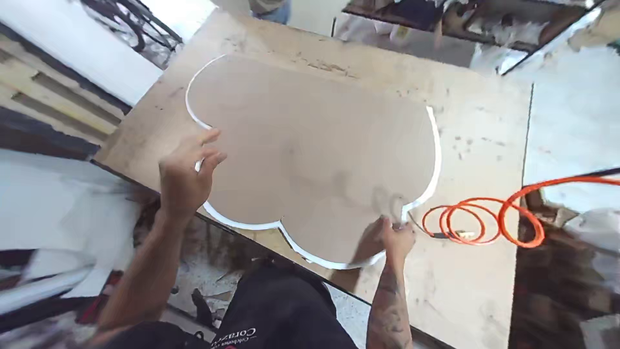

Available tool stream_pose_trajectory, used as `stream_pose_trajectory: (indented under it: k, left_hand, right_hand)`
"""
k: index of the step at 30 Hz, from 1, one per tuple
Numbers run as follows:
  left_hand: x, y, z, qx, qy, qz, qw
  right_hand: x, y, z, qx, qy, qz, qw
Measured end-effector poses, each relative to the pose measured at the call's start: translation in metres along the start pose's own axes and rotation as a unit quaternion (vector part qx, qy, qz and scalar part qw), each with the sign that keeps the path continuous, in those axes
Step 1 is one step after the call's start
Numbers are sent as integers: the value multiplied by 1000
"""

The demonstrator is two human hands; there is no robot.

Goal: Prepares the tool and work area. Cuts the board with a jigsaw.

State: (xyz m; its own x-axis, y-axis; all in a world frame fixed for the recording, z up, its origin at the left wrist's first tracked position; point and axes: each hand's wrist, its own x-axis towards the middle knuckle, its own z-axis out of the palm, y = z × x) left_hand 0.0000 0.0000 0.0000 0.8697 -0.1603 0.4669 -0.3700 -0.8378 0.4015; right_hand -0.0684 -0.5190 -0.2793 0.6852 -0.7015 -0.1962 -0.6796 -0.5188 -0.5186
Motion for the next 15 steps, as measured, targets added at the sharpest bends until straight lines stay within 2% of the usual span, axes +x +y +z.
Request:
stream_pose_trajectory:
  k: [2,4,6,9,12,15]
  left_hand:
    - [-28,-63,44,36,-56,-148,987]
    - [-52,-127,79,25,-123,-323,938]
    - [-76,-189,112,28,-157,-426,890]
    - [-100,-248,146,60,-155,-451,877]
    - [-91,-259,157,72,-119,-454,880]
    - [-87,-274,154,91,-125,-459,875]
  right_hand:
    - [12,-4,0,20,1,37,999]
    - [20,-10,1,18,10,74,997]
    - [22,-22,-1,0,1,107,994]
    - [22,-24,-1,-7,-21,134,991]
    - [11,-20,2,-15,-38,154,987]
    - [-21,-23,12,-45,-51,167,984]
